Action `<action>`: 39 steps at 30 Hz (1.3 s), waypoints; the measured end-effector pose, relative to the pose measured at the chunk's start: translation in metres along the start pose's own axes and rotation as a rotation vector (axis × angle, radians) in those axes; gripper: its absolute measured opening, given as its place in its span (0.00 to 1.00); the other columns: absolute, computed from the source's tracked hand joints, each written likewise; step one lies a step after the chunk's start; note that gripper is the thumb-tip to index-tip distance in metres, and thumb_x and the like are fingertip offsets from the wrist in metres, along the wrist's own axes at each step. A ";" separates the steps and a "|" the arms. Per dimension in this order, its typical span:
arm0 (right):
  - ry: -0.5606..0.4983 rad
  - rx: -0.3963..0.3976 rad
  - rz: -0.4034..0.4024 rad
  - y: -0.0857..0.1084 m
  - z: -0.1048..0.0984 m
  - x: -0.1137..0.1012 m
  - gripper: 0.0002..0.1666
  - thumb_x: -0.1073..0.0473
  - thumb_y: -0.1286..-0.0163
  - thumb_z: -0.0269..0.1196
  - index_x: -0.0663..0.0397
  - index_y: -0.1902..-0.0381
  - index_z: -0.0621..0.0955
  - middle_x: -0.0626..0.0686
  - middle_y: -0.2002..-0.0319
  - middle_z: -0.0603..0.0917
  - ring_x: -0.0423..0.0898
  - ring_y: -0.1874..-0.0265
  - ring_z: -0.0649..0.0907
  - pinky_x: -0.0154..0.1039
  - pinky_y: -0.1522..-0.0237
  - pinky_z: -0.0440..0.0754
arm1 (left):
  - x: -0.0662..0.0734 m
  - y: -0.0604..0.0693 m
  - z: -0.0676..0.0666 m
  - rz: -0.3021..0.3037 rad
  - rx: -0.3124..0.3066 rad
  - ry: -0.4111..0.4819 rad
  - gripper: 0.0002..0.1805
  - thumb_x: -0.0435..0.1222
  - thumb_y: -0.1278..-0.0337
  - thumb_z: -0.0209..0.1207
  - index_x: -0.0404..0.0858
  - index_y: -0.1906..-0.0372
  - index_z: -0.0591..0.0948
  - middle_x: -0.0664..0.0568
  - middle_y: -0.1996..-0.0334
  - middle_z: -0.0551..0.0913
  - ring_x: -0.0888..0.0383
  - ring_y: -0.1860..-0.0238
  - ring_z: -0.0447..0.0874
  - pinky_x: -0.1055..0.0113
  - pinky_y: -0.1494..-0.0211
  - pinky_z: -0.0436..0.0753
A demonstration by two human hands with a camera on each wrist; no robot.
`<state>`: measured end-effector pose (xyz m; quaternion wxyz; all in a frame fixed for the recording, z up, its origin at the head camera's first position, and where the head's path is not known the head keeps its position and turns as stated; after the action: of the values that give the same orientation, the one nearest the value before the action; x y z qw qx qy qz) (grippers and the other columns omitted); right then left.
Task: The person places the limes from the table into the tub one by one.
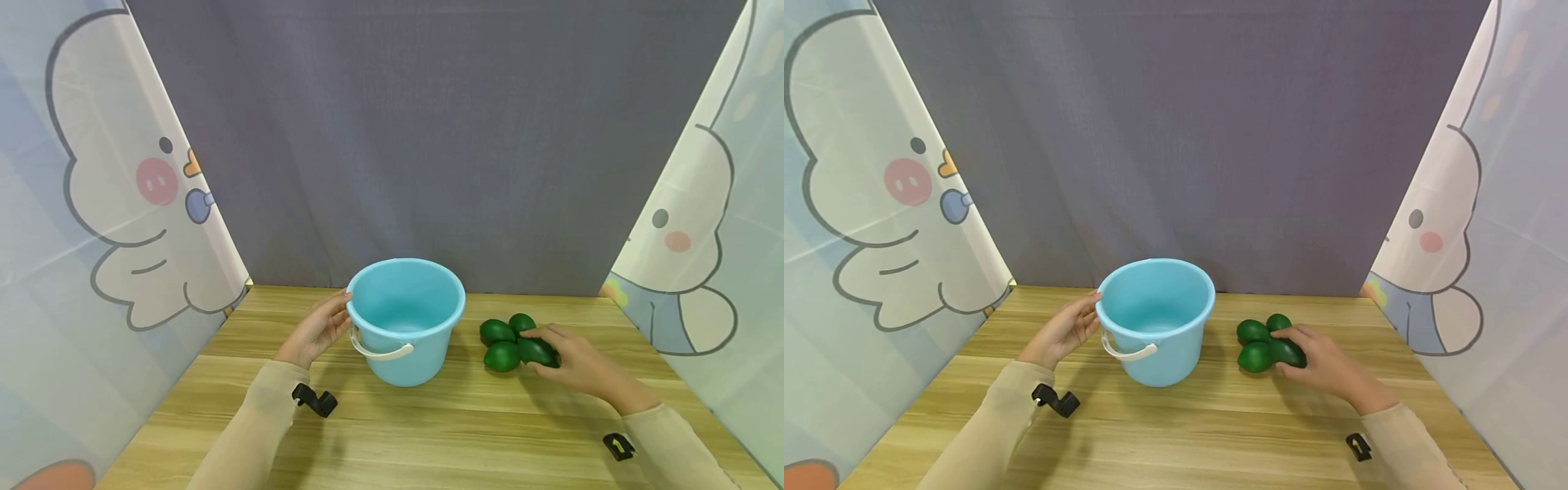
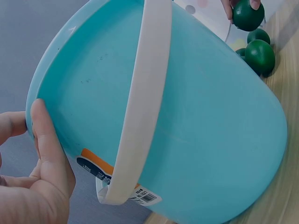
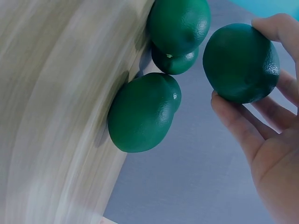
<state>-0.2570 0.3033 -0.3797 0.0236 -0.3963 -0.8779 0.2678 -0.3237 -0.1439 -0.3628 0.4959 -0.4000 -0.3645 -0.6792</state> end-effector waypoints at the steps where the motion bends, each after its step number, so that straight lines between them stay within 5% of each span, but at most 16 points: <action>1: -0.001 0.004 -0.002 0.000 -0.001 0.000 0.31 0.61 0.45 0.77 0.57 0.43 0.80 0.51 0.54 0.81 0.40 0.64 0.82 0.33 0.73 0.84 | 0.000 0.000 0.000 0.001 -0.001 0.000 0.25 0.36 0.25 0.55 0.34 0.30 0.66 0.50 0.56 0.74 0.66 0.68 0.78 0.82 0.66 0.84; 39: -0.012 0.140 -0.141 -0.024 -0.011 -0.010 0.37 0.65 0.51 0.79 0.55 0.41 0.79 0.51 0.47 0.81 0.46 0.58 0.83 0.37 0.68 0.87 | 0.000 -0.002 -0.001 0.006 -0.013 0.003 0.24 0.36 0.25 0.56 0.33 0.32 0.67 0.48 0.55 0.74 0.66 0.67 0.79 0.81 0.66 0.84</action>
<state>-0.2634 0.2882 -0.3567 0.0650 -0.3293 -0.8828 0.3286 -0.3258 -0.1443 -0.3636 0.4960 -0.4032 -0.3582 -0.6806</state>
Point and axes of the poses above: each hand's wrist, its own y-axis away from the middle knuckle, its own z-axis out of the palm, x = y × z, the point moved 3 cm from there along -y, towards the middle knuckle
